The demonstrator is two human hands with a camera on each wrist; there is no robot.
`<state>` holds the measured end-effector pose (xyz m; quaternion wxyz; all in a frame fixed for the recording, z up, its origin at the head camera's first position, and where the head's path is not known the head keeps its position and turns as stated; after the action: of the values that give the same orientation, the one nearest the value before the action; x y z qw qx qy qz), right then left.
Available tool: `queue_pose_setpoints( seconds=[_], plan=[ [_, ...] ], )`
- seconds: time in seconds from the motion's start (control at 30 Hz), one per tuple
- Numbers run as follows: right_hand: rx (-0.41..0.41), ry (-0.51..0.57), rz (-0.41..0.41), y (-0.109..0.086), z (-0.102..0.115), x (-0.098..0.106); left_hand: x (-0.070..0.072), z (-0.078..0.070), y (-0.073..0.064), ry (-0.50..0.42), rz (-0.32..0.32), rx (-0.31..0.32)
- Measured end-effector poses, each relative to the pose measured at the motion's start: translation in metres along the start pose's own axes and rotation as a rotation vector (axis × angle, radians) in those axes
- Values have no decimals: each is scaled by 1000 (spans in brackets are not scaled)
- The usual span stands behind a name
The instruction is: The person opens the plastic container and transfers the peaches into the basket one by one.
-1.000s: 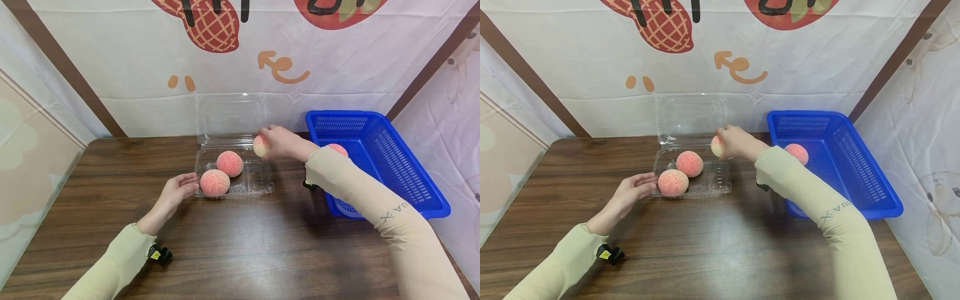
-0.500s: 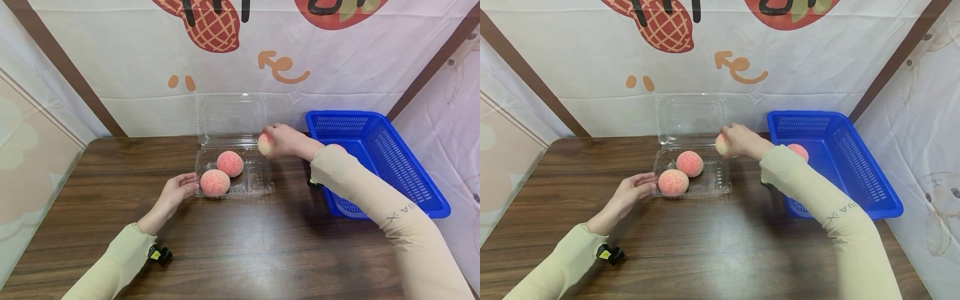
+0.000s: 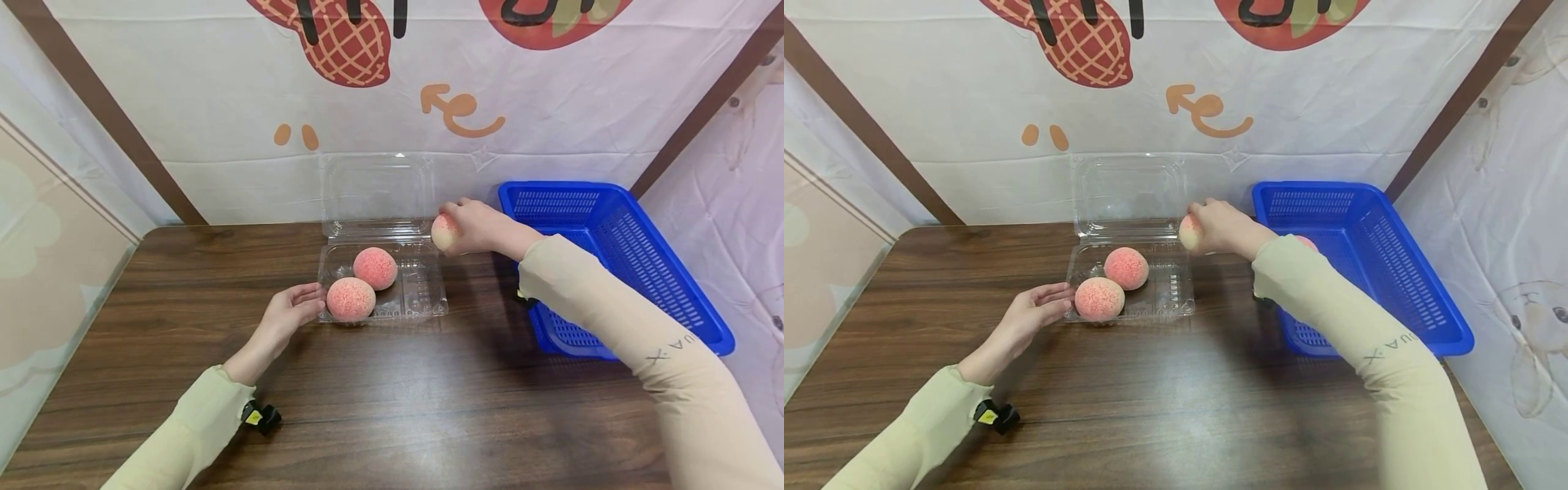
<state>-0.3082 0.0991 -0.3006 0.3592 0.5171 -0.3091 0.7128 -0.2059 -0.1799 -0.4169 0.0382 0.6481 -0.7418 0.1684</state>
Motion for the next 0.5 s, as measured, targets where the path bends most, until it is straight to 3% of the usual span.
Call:
queue_pose_setpoints(
  seconds=[0.5],
  plan=[
    [-12,-8,-3,-6,-8,8,1,0,0,8,-3,9]
  ],
)
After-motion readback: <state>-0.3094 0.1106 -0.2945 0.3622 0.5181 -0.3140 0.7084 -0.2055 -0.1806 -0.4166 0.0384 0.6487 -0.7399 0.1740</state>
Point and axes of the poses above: each hand's wrist, its own y-axis towards the middle knuckle, its own x-axis out of the back of the hand, z = x × y, the point moved 6 cm from there along y, towards the middle knuckle, and after that the axes turned 7 degrees about y, right-handed, at the moved point
